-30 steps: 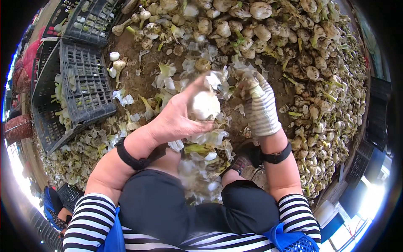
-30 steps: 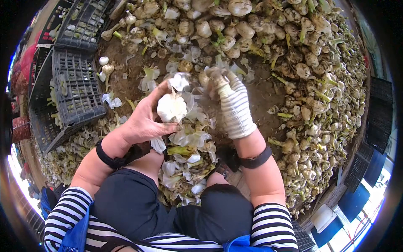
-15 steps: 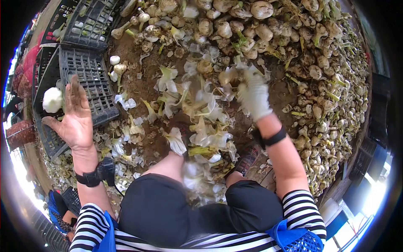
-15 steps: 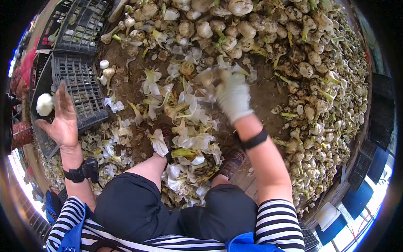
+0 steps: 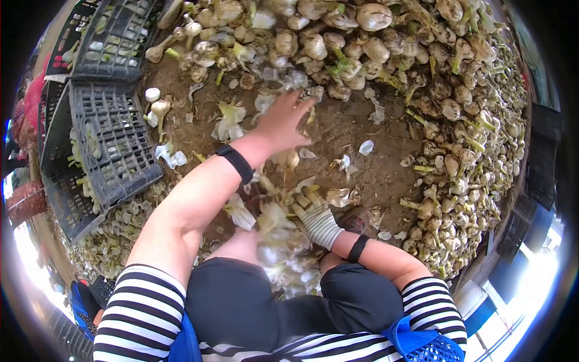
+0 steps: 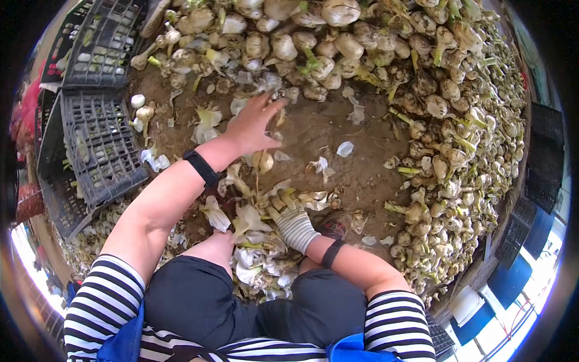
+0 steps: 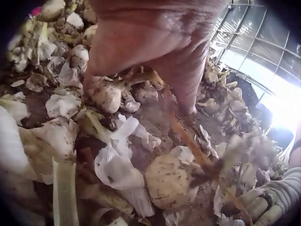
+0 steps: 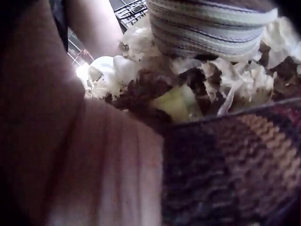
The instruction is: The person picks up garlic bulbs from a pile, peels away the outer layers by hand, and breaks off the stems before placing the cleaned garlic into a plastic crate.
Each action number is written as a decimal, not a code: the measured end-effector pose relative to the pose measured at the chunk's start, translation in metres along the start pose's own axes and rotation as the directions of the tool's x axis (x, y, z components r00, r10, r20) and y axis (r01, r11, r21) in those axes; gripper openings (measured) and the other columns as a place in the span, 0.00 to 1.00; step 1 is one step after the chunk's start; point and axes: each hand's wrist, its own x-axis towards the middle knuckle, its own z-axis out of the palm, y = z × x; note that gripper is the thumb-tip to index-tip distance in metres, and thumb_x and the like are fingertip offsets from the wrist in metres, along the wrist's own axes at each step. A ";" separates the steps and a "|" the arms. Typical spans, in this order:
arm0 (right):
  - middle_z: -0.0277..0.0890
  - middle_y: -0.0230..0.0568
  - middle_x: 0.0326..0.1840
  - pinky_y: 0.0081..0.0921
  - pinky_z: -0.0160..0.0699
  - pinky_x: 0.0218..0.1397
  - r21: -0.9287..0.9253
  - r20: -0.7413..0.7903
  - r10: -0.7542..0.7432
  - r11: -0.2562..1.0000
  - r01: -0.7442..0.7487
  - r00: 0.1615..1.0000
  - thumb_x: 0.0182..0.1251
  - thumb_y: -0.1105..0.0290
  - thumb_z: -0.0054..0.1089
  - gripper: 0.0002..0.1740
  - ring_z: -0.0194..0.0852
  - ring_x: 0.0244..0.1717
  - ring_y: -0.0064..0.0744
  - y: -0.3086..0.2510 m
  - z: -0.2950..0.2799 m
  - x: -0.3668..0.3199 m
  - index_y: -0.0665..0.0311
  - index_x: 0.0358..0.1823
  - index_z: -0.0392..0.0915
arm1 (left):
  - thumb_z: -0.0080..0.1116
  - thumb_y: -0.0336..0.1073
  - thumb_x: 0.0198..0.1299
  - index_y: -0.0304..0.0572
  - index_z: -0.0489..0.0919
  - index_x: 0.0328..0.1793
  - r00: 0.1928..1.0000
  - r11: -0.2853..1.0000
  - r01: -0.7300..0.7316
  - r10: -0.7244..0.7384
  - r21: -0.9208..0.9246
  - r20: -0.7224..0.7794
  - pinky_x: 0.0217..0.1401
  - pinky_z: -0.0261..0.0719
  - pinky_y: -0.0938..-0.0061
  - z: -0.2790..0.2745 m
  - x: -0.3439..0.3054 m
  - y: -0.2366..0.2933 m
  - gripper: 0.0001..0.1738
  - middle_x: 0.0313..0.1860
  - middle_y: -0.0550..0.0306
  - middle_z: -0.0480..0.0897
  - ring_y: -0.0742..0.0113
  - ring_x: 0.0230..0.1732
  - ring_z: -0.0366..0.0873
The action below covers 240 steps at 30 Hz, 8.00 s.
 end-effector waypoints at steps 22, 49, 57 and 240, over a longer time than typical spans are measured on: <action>0.71 0.50 0.49 0.43 0.70 0.47 0.150 -0.396 0.164 0.982 -0.113 0.904 0.44 0.74 0.56 0.24 0.67 0.50 0.50 0.063 -0.098 0.093 0.65 0.48 0.69 | 0.54 0.44 0.62 0.38 0.81 0.35 0.808 0.685 0.315 -0.557 -0.657 -0.194 0.30 0.76 0.76 -0.025 -0.059 -0.053 0.16 0.29 0.58 0.84 0.74 0.28 0.79; 0.42 0.53 0.75 0.63 0.43 0.68 -0.109 0.403 0.399 0.914 -0.390 0.824 0.50 0.53 0.60 0.43 0.32 0.75 0.57 -0.081 -0.043 0.000 0.50 0.70 0.55 | 0.60 0.51 0.57 0.47 0.75 0.28 0.443 0.052 0.017 -0.896 -0.999 -0.039 0.21 0.63 0.78 -0.042 -0.191 -0.107 0.17 0.18 0.68 0.70 0.77 0.19 0.66; 0.61 0.66 0.62 0.42 0.60 0.65 0.031 0.093 0.792 0.603 -0.797 0.603 0.50 0.50 0.57 0.45 0.60 0.63 0.59 -0.112 0.022 -0.046 0.53 0.71 0.52 | 0.57 0.49 0.60 0.42 0.79 0.36 0.399 -0.009 -0.034 -0.917 -0.999 -0.005 0.21 0.63 0.80 -0.043 -0.295 -0.089 0.16 0.18 0.68 0.72 0.78 0.19 0.67; 0.72 0.30 0.20 0.42 0.62 0.61 -0.008 -0.752 0.146 0.973 -0.230 0.643 0.42 0.67 0.66 0.08 0.74 0.30 0.32 -0.021 -0.276 -0.007 0.52 0.27 0.79 | 0.59 0.14 0.40 0.37 0.83 0.36 0.535 0.809 -0.579 0.474 0.106 -0.699 0.39 0.80 0.74 -0.084 -0.097 0.148 0.16 0.34 0.48 0.83 0.58 0.36 0.83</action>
